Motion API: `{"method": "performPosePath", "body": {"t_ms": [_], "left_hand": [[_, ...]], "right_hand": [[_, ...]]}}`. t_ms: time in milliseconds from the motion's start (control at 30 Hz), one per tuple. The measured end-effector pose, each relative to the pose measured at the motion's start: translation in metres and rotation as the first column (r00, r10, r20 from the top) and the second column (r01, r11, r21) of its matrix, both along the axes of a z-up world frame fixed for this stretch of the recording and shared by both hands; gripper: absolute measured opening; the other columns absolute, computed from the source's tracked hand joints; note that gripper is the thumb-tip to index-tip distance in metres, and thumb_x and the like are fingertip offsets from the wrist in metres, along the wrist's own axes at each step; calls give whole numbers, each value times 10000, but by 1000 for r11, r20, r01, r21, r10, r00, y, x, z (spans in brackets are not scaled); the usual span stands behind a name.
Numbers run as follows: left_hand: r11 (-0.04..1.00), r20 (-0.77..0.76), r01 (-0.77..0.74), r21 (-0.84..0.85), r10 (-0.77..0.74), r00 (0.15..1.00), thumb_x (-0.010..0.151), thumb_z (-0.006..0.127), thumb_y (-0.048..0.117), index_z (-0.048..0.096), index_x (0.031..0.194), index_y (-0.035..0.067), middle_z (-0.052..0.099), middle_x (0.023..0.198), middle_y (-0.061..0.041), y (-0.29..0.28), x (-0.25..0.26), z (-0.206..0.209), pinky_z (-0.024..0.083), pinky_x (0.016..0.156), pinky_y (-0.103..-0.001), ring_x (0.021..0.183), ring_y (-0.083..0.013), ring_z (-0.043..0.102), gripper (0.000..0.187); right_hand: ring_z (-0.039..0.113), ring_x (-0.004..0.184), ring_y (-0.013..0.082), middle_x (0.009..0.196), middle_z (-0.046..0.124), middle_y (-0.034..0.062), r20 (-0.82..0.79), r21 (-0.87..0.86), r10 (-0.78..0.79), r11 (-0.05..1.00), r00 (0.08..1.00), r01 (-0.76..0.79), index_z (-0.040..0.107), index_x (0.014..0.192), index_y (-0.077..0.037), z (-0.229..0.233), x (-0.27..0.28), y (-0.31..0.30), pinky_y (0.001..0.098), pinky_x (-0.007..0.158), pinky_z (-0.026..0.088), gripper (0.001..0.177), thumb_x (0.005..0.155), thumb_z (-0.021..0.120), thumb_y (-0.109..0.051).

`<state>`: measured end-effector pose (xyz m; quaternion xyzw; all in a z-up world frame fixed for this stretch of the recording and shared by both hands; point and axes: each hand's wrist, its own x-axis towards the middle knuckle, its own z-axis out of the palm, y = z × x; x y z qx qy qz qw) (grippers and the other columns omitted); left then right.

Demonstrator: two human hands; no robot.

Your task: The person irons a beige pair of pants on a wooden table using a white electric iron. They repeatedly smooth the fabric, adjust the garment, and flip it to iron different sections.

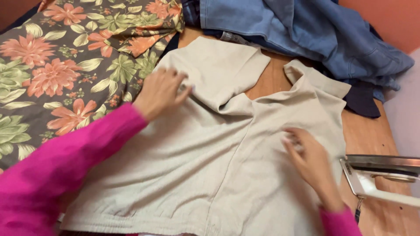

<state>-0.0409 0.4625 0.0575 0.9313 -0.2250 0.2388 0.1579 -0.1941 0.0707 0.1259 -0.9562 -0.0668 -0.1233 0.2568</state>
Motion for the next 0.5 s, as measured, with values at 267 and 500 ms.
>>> {"method": "performPosePath", "body": {"t_ms": [267, 500], "left_hand": [[888, -217, -448, 99, 459, 862, 792, 766, 546, 711, 1071, 15, 676, 1080, -213, -22, 178, -69, 565, 697, -448, 922, -352, 700, 602], [622, -261, -354, -698, 240, 935, 852, 689, 355, 746, 1091, 102, 760, 898, -164, -12, 264, -43, 584, 739, -456, 804, -332, 756, 352]], "right_hand": [[691, 885, 258, 1043, 735, 175, -46, 33, 154, 988, 987, -152, 705, 1210, -42, -65, 148, 48, 345, 784, 523, 362, 953, 670, -296], [486, 664, 265, 723, 574, 108, -483, 213, -149, 936, 863, 281, 764, 1129, -9, -53, 181, -73, 395, 577, 376, 338, 1026, 703, -325]]}}
